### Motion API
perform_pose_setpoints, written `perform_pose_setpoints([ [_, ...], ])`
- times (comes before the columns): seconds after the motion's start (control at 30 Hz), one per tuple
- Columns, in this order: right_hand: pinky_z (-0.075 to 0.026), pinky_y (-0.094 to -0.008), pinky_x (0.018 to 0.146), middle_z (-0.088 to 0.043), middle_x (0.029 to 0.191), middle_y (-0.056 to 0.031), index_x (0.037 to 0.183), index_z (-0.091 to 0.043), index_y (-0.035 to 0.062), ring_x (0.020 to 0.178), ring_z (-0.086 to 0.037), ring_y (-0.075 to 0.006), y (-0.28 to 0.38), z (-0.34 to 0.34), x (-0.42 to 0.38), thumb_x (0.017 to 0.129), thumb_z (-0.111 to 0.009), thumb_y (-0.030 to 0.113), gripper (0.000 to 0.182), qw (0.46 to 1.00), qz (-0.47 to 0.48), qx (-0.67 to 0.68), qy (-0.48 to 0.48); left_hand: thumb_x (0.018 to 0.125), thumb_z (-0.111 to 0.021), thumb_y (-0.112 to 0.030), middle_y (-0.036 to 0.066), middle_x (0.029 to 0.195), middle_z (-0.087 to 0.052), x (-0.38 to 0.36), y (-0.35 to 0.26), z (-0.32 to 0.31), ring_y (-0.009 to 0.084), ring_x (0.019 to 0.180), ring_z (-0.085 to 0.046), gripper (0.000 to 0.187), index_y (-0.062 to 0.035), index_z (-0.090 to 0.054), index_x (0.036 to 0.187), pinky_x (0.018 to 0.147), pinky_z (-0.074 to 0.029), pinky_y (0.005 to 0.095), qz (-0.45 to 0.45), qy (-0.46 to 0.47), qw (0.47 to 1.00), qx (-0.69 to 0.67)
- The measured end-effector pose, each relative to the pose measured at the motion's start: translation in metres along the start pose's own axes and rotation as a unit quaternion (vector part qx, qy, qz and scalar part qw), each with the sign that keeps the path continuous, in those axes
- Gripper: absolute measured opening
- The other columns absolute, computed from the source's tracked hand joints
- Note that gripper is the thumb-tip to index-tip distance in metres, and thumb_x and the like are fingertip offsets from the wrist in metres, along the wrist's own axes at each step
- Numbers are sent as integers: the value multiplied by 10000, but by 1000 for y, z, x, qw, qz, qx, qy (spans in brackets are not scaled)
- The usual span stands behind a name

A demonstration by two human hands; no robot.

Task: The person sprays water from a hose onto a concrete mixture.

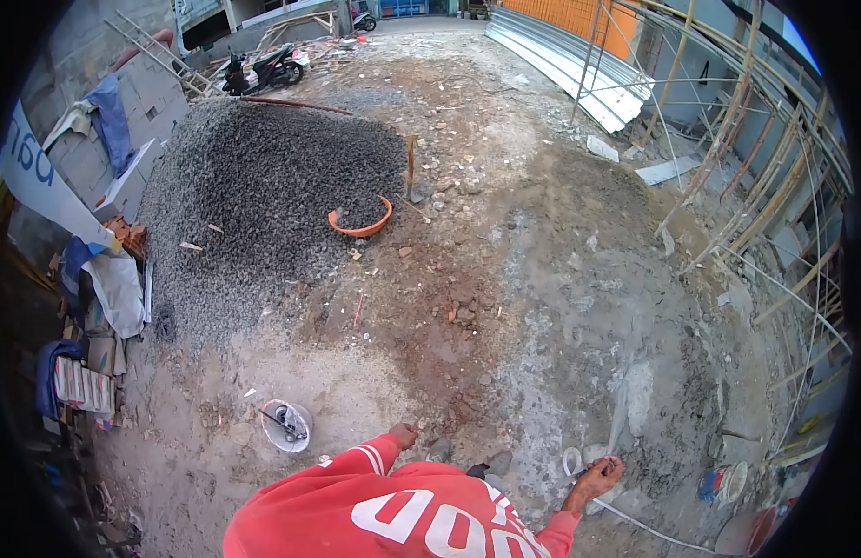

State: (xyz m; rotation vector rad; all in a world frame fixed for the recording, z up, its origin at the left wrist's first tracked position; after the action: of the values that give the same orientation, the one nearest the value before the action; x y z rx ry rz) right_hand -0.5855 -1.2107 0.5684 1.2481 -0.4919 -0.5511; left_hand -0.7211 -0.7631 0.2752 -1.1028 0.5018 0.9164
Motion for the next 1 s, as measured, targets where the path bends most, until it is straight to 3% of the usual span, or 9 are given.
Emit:
perform_pose_setpoints([
  [0.07, -402, -298, 536, -502, 706, -98, 877, -498, -9, 614, -504, -180, -21, -5, -4, 794, -496, 27, 91, 999, 22, -24, 11, 765, -604, -319, 73, 676, -644, -8, -1, 1, 168, 577, -626, 258, -69, -624, 829, 578, -506, 309, 20, 30, 999, -6],
  [0.13, -401, -316, 533, -491, 667, -97, 846, -524, -4, 607, -499, -186, -35, -9, -18, 782, -510, 25, 72, 964, 187, -185, -23, 764, -616, -282, 80, 674, -642, -8, 10, 6, 164, 569, -623, 252, -58, -610, 879, 540, -499, 300, 33, 1, 999, -20],
  [0.27, -389, -291, 511, -512, 660, -80, 835, -529, 0, 576, -476, -146, -57, 4, -21, 791, -520, 41, 60, 977, 80, -200, -7, 773, -607, -175, 98, 643, -619, -6, 22, 14, 162, 487, -580, 171, -43, -587, 879, 396, -437, 284, 48, 19, 989, -139],
  [0.37, -377, -300, 499, -504, 604, -69, 838, -554, 15, 548, -467, -142, -33, 30, 2, 776, -552, 54, 73, 987, 63, -108, -103, 788, -587, -187, 112, 647, -602, -2, 31, 18, 172, 453, -552, 215, -44, -551, 944, 355, -397, 276, 52, 54, 987, -141],
  [0.47, -426, -313, 533, -557, 646, -101, 856, -563, 13, 579, -547, -186, -30, 55, 10, 773, -566, 79, 106, 976, 13, -189, -112, 782, -594, -184, 111, 647, -599, 1, 37, 21, 170, 451, -548, 214, -44, -550, 938, 350, -394, 275, 60, 67, 987, -136],
  [0.53, -467, -354, 577, -597, 703, -146, 860, -569, 7, 623, -602, -261, -34, 53, -5, 771, -569, 93, 124, 936, 50, -342, -72, 772, -603, -184, 109, 635, -592, -1, 36, 23, 169, 442, -542, 223, -44, -549, 936, 345, -392, 273, 84, 57, 988, -116],
  [0.63, -478, -401, 608, -611, 757, -181, 847, -570, 10, 662, -616, -314, -59, 70, -29, 771, -563, 94, 114, 929, -2, -355, -103, 769, -606, -181, 106, 631, -587, 10, 35, 19, 166, 431, -536, 208, -49, -554, 921, 340, -389, 270, 69, 62, 983, -159],
  [0.9, -457, -377, 562, -589, 658, -158, 837, -566, 15, 591, -593, -278, -52, 81, -57, 772, -560, 88, 98, 943, -31, -308, -125, 792, -579, -199, 99, 620, -585, 10, 5, 16, 162, 426, -534, 166, -53, -562, 871, 335, -382, 268, 30, 79, 992, -91],
  [1.0, -430, -345, 527, -559, 625, -126, 831, -560, 14, 533, -532, -209, -46, 70, -68, 777, -555, 79, 84, 961, -17, -251, -112, 799, -574, -200, 98, 617, -582, 15, 1, 14, 164, 427, -536, 156, -61, -564, 870, 333, -380, 272, 38, 85, 992, -82],
])
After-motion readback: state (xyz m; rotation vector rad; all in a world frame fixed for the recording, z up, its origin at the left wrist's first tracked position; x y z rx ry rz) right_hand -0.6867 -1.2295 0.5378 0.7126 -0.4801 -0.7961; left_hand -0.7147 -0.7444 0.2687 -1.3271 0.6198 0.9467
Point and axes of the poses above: each hand's wrist, its own x-axis towards the middle knuckle, its own z-axis out of the back of the hand, y = z × x, the point moved 6 cm from there along x, towards the middle knuckle
